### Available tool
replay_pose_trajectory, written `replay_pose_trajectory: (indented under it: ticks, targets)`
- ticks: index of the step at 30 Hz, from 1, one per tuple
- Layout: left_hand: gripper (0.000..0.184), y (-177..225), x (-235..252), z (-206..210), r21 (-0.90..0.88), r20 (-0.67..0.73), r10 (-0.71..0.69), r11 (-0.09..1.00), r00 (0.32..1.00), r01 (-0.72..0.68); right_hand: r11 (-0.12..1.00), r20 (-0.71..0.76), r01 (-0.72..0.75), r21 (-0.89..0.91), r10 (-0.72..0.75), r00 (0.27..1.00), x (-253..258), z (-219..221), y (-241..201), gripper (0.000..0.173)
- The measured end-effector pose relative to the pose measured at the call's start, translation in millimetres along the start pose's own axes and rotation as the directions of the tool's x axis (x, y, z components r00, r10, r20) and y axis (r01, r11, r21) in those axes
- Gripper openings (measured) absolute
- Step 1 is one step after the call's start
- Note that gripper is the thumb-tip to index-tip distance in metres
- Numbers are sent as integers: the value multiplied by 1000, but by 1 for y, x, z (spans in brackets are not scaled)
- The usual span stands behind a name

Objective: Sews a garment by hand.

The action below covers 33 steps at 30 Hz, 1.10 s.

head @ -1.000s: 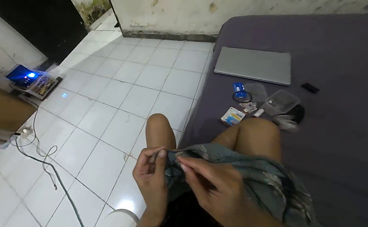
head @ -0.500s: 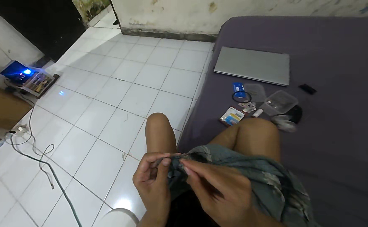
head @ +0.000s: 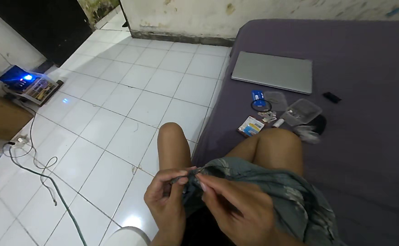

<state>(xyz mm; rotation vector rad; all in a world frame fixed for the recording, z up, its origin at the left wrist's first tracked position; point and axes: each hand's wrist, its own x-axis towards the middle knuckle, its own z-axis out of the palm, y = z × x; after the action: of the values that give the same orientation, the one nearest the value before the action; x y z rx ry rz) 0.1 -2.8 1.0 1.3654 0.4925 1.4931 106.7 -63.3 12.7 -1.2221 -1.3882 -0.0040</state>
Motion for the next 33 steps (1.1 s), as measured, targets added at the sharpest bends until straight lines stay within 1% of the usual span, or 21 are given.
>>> replay_pose_trajectory:
  ticks: [6,12,16,18,19,20,21,23,24,25,26,27,29,30,31,33]
  targets:
    - [16,-4,0,0,-2,82,93,996,992,-93,1000,-30,-20,12,20,999,1,1,-2,11]
    - [16,-5,-3,2,-1,101,114,993,988,-115,986,-30,-114,124,119,992,1,2,-2,12]
    - [17,-5,-4,4,-32,88,103,994,991,-101,935,25,-220,278,222,975,1,1,-3,17]
    - [17,-4,-5,5,-59,79,72,996,994,-68,889,102,-285,359,266,959,2,-3,-4,20]
    - [17,-3,-5,5,-82,76,46,996,996,-40,874,156,-313,373,273,949,3,-7,-4,22]
    - [17,-2,-5,4,-94,77,12,996,997,-5,881,188,-312,356,260,947,4,-12,-3,24]
    - [17,-2,-5,4,-99,74,-20,995,997,28,909,182,-279,310,231,956,5,-17,0,27]
    - [16,-2,-5,2,-111,87,-60,991,994,69,964,84,-188,186,175,981,11,-24,8,29]
    - [16,-1,-4,2,-125,95,-71,989,993,83,975,47,-173,136,168,985,14,-27,12,28]
    - [16,-1,-4,3,-138,102,-80,986,992,93,974,45,-184,133,180,983,18,-29,16,28]
    - [16,0,-5,3,-145,103,-83,985,991,98,961,81,-214,176,202,976,20,-30,19,26]
    - [16,-1,-5,3,-146,103,-83,984,991,98,933,147,-254,256,223,964,21,-31,23,26]
    - [15,-1,-6,4,-143,108,-82,985,991,97,836,294,-342,428,229,928,22,-30,28,24]
    - [15,-1,-6,4,-146,114,-84,984,990,101,784,347,-383,488,229,910,22,-29,30,21]
    - [15,-1,-6,4,-148,120,-88,983,989,106,738,379,-418,529,235,895,22,-27,31,18]
    - [16,-1,-6,3,-132,133,-100,984,986,118,656,399,-473,588,274,875,22,-24,32,16]
